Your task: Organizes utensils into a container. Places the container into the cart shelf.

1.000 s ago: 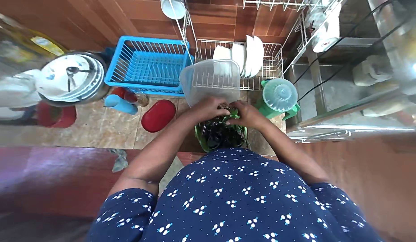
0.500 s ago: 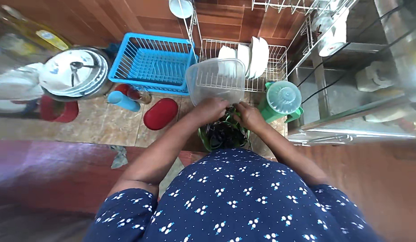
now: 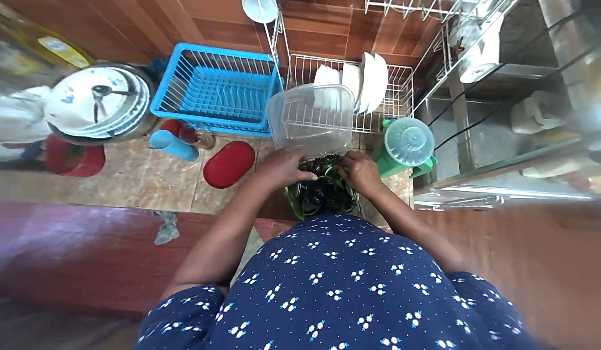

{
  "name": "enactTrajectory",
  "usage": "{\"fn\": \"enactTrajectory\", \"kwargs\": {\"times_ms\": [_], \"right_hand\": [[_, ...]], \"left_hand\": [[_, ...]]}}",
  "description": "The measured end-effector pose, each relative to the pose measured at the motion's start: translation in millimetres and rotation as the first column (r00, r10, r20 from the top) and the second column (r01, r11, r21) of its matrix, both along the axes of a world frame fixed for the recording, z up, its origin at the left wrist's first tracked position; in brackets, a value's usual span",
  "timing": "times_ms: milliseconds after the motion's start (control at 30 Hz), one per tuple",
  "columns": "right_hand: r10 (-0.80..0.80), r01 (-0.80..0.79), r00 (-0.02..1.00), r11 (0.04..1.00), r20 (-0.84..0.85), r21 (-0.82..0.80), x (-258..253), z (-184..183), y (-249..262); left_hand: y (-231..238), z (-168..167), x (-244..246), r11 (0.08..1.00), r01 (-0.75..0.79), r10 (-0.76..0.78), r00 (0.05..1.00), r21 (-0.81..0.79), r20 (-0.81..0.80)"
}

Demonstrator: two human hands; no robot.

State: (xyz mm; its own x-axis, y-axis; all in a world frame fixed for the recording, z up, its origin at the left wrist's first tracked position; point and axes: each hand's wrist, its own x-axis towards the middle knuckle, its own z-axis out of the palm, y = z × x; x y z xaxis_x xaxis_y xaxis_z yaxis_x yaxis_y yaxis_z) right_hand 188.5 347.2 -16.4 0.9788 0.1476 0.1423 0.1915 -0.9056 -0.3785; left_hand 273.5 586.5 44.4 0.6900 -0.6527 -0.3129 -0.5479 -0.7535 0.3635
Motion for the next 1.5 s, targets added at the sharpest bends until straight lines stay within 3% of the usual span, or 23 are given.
{"fn": "enactTrajectory", "kwargs": {"times_ms": [167,333,433,500,767,1033,1167,1267,1333,1400,1500], "right_hand": [[0.082,-0.091,0.956,0.996,0.282,0.019,-12,18,-12],[0.068,-0.178,0.918,0.951,0.391,0.253,-26,78,-29],[0.02,-0.188,0.878,0.933,0.478,0.306,-30,99,-28],[0.054,-0.218,0.853,0.941,0.518,0.26,-30,103,-24],[0.144,-0.227,0.839,0.969,0.525,0.096,-23,88,-12],[0.311,-0.34,0.911,0.938,0.27,0.065,1,18,9],[0.347,-0.365,0.929,0.915,0.129,0.174,2,25,9],[0.165,-0.189,0.978,0.959,0.124,0.213,-1,31,-3],[0.016,-0.009,0.998,0.993,-0.056,0.118,-2,33,-7],[-0.063,0.077,0.949,0.997,-0.31,0.031,1,31,-2],[-0.122,0.138,0.913,0.99,-0.389,0.015,6,20,11]], "left_hand": [[23,-4,-18,0.975,-0.082,0.077,0.997,-0.205,-0.031],[32,-9,-46,0.941,-0.086,0.112,0.992,-0.327,0.064],[33,-21,-42,0.948,-0.109,0.127,0.991,-0.301,0.042],[27,-22,-41,0.958,-0.143,0.158,0.986,-0.247,0.043],[-13,-3,-38,0.982,-0.179,0.17,0.976,0.057,0.136],[-36,-13,-34,0.967,-0.182,0.131,0.956,0.179,0.263],[-27,-12,-34,0.975,-0.17,0.137,0.966,0.14,0.219],[-17,-13,-38,0.983,-0.167,0.151,0.969,0.072,0.197],[-14,-13,-41,0.982,-0.185,0.178,0.964,0.021,0.196],[-12,-14,-43,0.98,-0.199,0.201,0.959,-0.029,0.198],[-3,-19,-39,0.977,-0.18,0.197,0.967,-0.114,0.163]]}}
